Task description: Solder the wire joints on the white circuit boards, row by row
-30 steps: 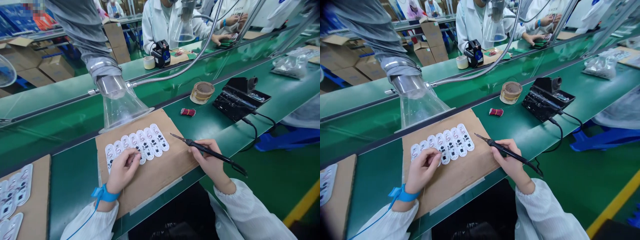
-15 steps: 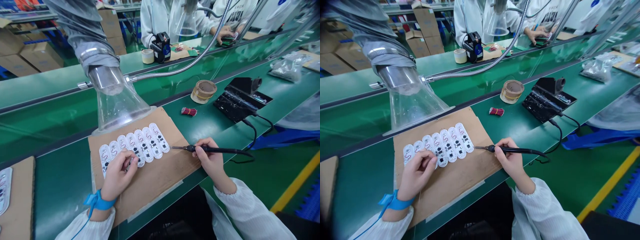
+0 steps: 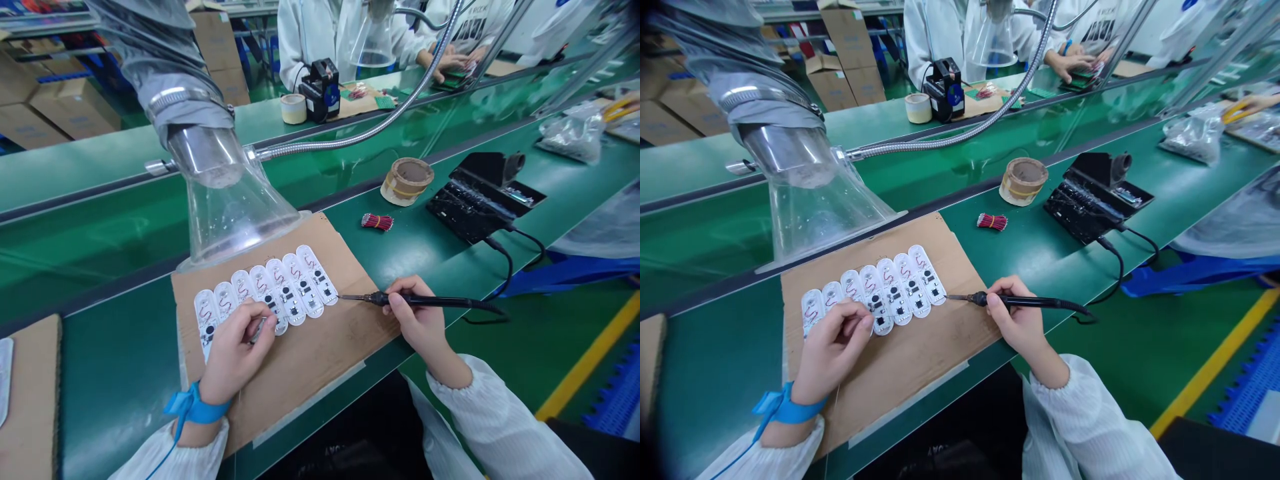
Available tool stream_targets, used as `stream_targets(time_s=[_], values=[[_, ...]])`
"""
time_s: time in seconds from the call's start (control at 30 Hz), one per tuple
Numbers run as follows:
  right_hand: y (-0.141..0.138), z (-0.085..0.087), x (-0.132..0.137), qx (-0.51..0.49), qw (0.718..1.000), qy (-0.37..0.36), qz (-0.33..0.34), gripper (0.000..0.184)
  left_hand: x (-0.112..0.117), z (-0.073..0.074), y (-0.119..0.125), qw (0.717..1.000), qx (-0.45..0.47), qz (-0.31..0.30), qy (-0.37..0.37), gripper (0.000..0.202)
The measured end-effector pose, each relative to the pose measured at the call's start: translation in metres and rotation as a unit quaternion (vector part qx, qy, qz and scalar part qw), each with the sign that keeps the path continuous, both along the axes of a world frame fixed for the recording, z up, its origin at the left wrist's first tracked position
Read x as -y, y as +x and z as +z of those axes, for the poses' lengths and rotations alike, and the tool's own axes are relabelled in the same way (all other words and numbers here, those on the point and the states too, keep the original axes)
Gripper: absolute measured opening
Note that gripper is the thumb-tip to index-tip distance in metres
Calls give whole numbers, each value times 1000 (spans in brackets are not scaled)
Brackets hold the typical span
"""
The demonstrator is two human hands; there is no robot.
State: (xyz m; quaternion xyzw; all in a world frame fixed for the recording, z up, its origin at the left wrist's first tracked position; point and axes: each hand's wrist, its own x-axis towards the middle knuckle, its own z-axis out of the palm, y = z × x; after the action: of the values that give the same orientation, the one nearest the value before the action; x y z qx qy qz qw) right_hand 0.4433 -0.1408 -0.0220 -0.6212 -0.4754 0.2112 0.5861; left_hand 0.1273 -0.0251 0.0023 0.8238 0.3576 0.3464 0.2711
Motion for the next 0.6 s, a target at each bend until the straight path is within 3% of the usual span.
stream_targets(time_s=[0.37,0.6], values=[[0,-1,0,19,1000,-19,4,38,-1,-2,1,1000,-16,3,-14,12],[-1,3,-2,-23,1000,-3,0,39,-1,-1,0,1000,-13,14,-25,11]])
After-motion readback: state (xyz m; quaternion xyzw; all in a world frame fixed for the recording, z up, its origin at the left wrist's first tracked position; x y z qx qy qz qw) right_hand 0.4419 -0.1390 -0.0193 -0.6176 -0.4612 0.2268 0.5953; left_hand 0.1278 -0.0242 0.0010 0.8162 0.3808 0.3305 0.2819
